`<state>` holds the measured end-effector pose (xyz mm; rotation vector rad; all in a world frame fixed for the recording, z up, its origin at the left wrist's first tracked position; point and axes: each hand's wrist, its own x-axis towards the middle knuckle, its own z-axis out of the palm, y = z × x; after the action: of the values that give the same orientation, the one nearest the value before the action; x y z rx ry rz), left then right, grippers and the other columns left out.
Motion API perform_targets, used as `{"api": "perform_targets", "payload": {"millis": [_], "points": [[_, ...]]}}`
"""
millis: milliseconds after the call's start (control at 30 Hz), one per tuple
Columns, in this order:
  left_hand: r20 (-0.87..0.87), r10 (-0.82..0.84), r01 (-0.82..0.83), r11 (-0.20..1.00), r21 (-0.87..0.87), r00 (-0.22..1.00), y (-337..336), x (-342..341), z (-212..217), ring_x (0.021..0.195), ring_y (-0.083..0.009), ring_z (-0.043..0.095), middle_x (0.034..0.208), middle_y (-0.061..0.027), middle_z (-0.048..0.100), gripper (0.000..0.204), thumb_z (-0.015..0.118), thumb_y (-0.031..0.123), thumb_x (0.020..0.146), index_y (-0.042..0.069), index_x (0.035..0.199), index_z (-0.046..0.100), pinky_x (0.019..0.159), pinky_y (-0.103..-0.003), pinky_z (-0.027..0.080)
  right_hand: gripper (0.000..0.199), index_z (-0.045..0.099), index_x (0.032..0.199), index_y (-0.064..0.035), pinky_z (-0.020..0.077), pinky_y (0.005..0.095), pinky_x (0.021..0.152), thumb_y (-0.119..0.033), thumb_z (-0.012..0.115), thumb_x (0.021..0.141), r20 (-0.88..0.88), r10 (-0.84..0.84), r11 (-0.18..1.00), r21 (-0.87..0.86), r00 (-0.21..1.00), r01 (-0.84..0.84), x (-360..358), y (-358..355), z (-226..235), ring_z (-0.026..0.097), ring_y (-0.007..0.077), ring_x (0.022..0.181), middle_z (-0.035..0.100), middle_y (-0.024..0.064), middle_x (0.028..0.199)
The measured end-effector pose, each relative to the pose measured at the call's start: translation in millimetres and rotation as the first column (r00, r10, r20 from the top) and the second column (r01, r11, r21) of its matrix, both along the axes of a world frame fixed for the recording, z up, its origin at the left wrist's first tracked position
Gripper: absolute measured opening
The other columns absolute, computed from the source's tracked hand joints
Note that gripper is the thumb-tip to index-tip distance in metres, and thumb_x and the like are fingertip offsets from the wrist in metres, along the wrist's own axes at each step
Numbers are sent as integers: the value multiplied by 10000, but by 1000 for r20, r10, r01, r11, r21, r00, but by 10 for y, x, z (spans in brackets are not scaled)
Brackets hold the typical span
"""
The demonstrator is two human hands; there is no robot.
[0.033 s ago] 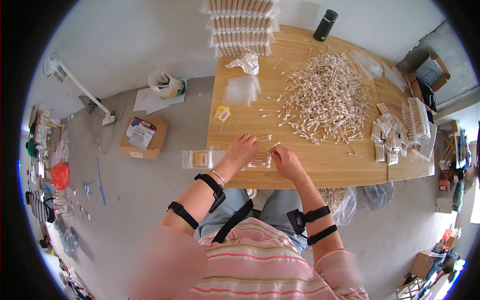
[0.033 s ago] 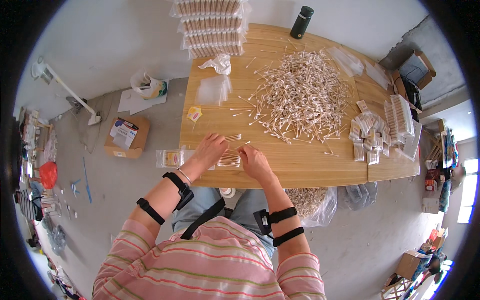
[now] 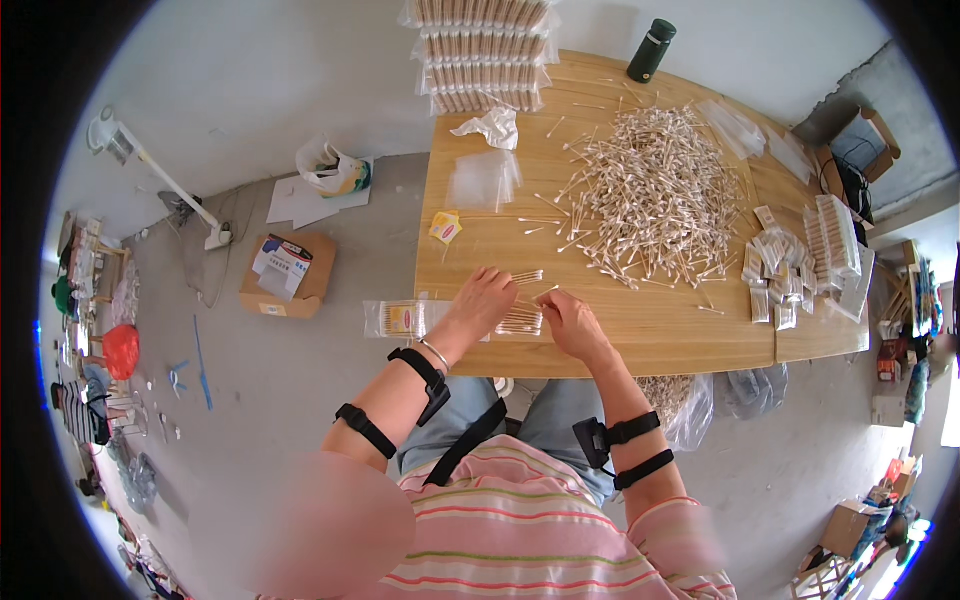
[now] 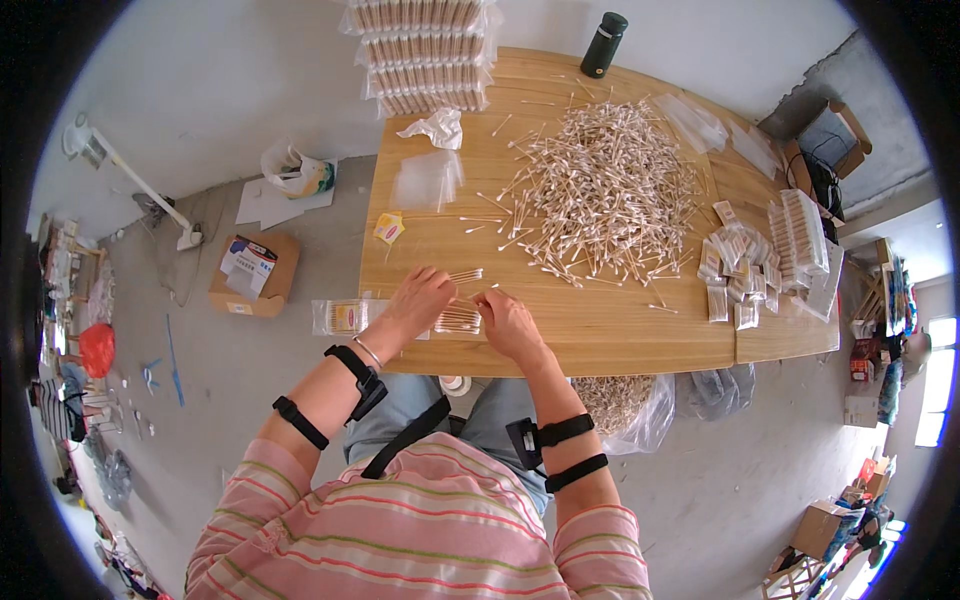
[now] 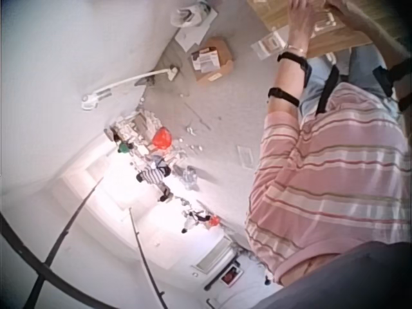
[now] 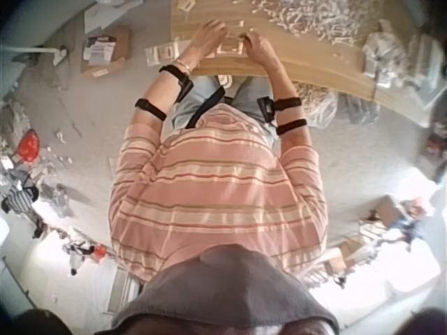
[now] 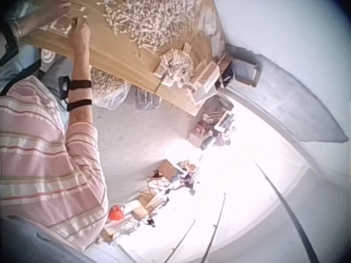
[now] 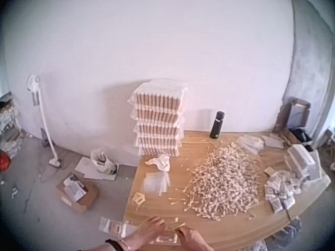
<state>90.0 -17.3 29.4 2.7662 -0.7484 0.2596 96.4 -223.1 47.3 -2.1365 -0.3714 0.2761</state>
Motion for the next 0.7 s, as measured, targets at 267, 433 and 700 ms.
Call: {"api": "perform_targets", "payload": {"millis": [267, 433, 700], "points": [[-191, 214, -268, 903, -335, 958, 102, -107, -50, 920, -284, 588, 899, -92, 618, 78, 563, 122, 871, 74, 898, 618, 854, -400, 447, 180, 645, 974, -16, 485, 434, 814, -143, 557, 880, -81, 159, 913, -368, 984, -178, -28, -50, 188, 619, 363, 935, 654, 191, 942], [-200, 181, -245, 896, -369, 963, -14, -45, -14, 909, -277, 591, 868, -80, 622, 91, 598, 136, 870, 79, 926, 642, 834, -397, 450, 182, 677, 977, -23, 484, 429, 838, -106, 551, 874, -152, 244, 965, -57, 958, -255, -21, -11, 194, 618, 364, 931, 652, 198, 954], [-190, 247, -265, 961, -76, 950, -97, 41, 15, 889, -277, 606, 873, -104, 628, 85, 574, 128, 855, 63, 826, 620, 822, -396, 459, 197, 661, 976, 5, 493, 404, 734, -149, 579, 883, -236, 157, 986, -9, 959, -164, -59, -157, 97, 641, 353, 821, 667, 199, 853]]}}
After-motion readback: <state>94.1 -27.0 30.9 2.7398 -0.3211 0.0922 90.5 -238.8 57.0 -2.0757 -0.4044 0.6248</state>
